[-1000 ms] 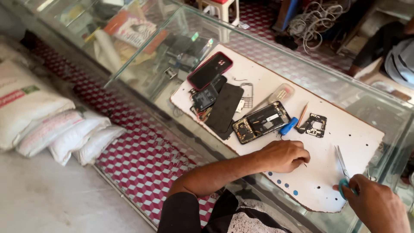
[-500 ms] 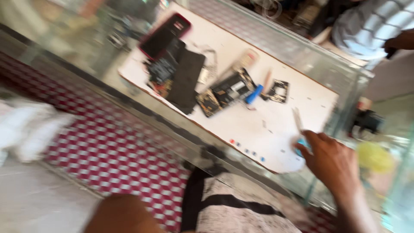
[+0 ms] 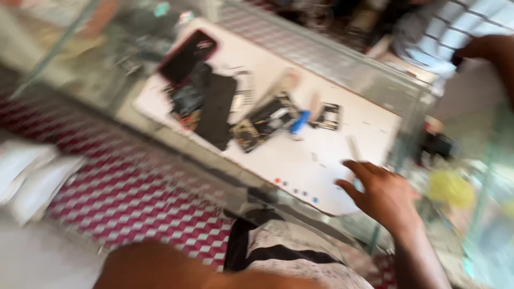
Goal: The person works on a disassembled smartphone, using a small tool to adjust internal components and ribbon cables. They handle the phone chassis, battery, and circuit board, then use scissors to trim a small wire before placing the phone back on the work surface.
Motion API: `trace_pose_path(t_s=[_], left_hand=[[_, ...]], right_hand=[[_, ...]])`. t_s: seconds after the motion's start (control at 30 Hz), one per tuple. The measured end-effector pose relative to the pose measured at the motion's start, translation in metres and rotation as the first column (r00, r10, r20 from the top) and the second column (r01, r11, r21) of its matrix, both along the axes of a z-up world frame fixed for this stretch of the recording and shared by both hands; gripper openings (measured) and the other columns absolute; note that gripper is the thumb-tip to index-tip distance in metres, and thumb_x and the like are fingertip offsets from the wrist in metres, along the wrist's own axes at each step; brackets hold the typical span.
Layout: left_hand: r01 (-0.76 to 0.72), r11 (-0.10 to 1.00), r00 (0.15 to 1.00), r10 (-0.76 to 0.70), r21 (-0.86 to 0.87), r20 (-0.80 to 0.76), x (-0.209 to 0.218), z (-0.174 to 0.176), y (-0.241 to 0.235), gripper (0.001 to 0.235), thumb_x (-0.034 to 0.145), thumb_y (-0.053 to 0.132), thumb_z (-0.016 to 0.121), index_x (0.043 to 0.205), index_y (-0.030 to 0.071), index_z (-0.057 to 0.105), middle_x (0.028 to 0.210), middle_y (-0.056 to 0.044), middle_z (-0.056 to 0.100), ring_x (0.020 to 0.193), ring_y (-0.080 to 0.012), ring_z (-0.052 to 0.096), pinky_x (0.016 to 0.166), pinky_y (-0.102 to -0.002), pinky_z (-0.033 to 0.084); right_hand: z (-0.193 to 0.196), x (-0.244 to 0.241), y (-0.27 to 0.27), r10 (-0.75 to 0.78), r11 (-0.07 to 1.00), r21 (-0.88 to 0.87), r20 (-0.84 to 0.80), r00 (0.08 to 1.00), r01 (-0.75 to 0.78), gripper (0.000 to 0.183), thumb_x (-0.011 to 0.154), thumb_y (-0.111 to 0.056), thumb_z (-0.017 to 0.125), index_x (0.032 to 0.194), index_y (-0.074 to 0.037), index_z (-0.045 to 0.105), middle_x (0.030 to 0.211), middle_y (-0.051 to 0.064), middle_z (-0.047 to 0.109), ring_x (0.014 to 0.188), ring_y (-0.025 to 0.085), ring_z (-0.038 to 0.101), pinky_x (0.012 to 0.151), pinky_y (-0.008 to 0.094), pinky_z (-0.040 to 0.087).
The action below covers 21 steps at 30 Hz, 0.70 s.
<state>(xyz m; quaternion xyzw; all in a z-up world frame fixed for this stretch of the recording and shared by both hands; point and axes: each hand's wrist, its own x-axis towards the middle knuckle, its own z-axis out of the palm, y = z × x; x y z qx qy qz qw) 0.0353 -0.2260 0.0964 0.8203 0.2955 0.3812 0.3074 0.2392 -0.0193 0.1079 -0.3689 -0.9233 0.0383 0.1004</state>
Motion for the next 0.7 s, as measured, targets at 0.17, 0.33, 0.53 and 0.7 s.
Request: trace_pose_path(t_s=[0.17,0.33,0.53,0.7], left_hand=[[0.078,0.992,0.993,-0.07,0.094,-0.093,0.023,-0.002,0.013,0.025,0.101,0.016,0.059,0.123,0.004,0.055,0.13,-0.017,0.063,0.119,-0.0274,0.059,0.104,-0.036,0.05],[-0.187,0.935,0.916,0.276,0.3,-0.292,-0.037,0.034,0.059,0.02,0.095,0.018,0.066,0.109,0.008,0.056,0.132,-0.019,0.063,0.123,-0.0315,0.059,0.108,-0.042,0.05],[-0.76,0.64,0.602,0.758,0.109,-0.253,-0.111,0.029,0.079,0.085,0.078,0.04,0.086,0.147,0.007,0.049,0.151,-0.019,0.053,0.142,-0.0382,0.05,0.12,-0.053,0.037],[-0.85,0.51,0.443,0.828,0.132,-0.343,-0.118,-0.029,0.069,0.109,0.069,0.052,0.092,0.153,0.01,0.037,0.157,-0.023,0.039,0.147,-0.0418,0.034,0.122,-0.062,0.021]], right_hand=[[0.006,-0.01,-0.006,-0.012,1.0,-0.022,-0.078,0.997,0.01,0.039,0.082,-0.042,0.08,0.113,-0.018,0.076,0.089,0.003,0.077,0.067,0.024,0.073,0.057,0.038,0.057],[0.009,-0.002,0.003,-0.003,1.0,-0.012,-0.17,0.985,0.0,0.037,0.08,-0.037,0.08,0.11,-0.016,0.075,0.087,0.002,0.077,0.07,0.021,0.074,0.059,0.035,0.058],[0.015,0.006,0.019,-0.012,0.993,-0.117,-0.136,0.991,-0.004,0.047,0.079,-0.044,0.082,0.118,-0.02,0.074,0.087,0.001,0.078,0.066,0.021,0.077,0.058,0.034,0.061],[0.036,-0.037,0.065,0.091,0.978,-0.2,0.197,0.976,-0.051,0.067,0.076,-0.048,0.082,0.137,-0.03,0.062,0.126,0.0,0.069,0.099,0.025,0.073,0.081,0.038,0.062]])
